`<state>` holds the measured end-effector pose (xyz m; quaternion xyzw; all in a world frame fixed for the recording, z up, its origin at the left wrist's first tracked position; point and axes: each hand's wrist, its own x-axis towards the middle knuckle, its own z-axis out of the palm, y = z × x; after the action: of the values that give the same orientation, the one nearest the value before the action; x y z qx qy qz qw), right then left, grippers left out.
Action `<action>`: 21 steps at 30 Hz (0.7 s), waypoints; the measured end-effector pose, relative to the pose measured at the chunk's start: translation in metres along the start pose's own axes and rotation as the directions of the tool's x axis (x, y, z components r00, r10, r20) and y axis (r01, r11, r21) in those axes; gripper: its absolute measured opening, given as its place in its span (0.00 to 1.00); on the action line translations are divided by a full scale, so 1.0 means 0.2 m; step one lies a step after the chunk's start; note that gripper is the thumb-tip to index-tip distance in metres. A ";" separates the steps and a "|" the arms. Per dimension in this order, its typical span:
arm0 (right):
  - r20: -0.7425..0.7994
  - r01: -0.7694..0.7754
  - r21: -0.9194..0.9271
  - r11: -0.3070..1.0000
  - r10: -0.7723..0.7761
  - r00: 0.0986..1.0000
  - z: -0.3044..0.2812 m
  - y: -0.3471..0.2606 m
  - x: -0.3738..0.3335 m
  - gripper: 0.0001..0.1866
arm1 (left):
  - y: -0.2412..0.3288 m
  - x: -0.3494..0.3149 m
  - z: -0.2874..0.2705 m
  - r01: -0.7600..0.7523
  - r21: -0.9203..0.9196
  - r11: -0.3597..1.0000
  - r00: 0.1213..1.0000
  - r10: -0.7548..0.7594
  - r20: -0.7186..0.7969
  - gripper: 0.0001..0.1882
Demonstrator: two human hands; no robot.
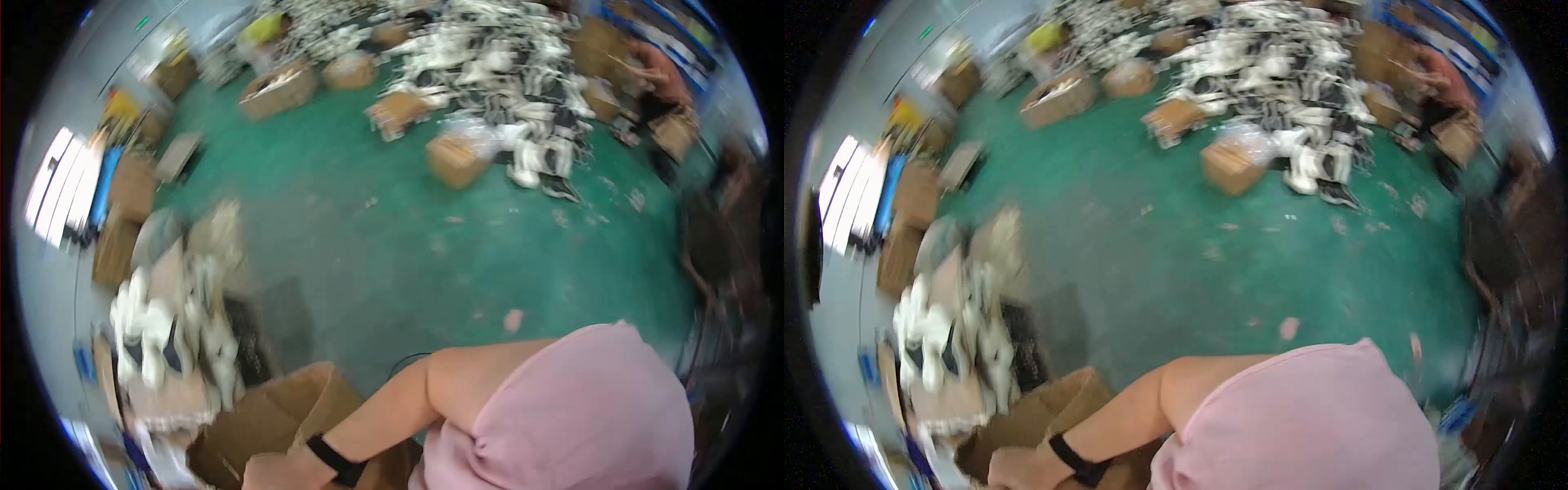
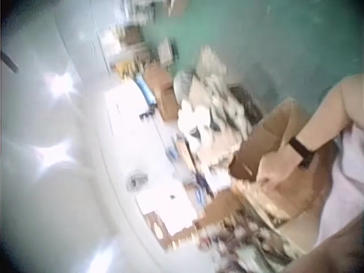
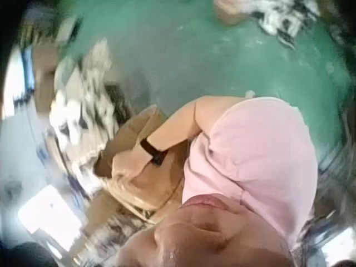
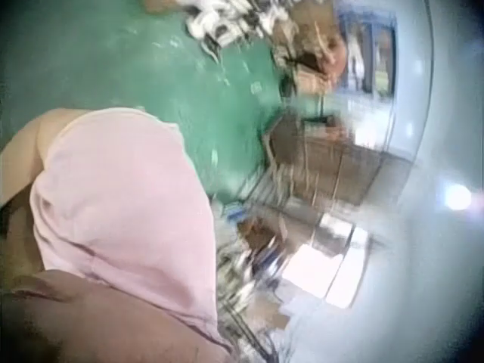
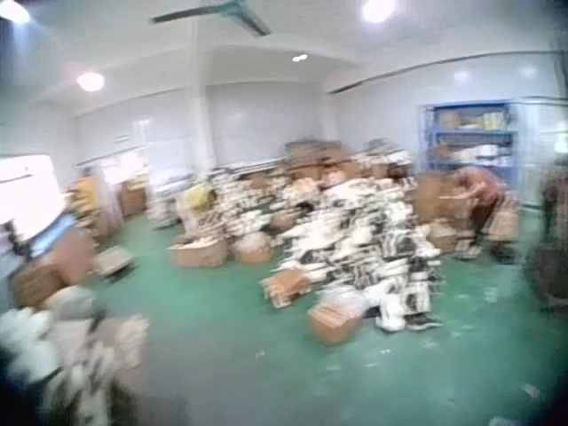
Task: Organizing and sorting bicycle seat cushions and finished seats in a workshop.
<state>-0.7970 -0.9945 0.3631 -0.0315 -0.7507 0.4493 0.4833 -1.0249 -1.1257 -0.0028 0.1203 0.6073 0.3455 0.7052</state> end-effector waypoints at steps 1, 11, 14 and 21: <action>-0.062 -0.020 -0.081 0.997 0.015 0.998 -0.05 -0.11 -0.09 0.23 | -0.01 0.07 0.14 0.028 0.076 0.997 0.996 -0.034 0.076 0.45; -0.514 -0.225 -0.580 0.783 -0.137 0.847 -0.52 -1.45 -1.16 0.20 | -0.87 -0.03 1.03 0.129 0.447 0.885 0.840 -0.337 0.425 0.47; -0.526 -0.294 -0.724 0.624 -0.223 0.821 -0.66 -1.86 -1.42 0.22 | -1.01 -0.11 1.30 0.086 0.497 0.864 0.800 -0.357 0.482 0.47; -0.401 -0.353 -0.916 0.193 -0.388 0.830 -1.05 -2.95 -2.05 0.20 | -1.62 -0.26 1.86 0.041 0.547 0.836 0.738 -0.394 0.548 0.48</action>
<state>-0.1922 -1.4076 0.5199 -0.4512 -0.6816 -0.1706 0.5502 -0.5660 -1.3029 -0.0677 0.3345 0.4074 0.0256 0.8494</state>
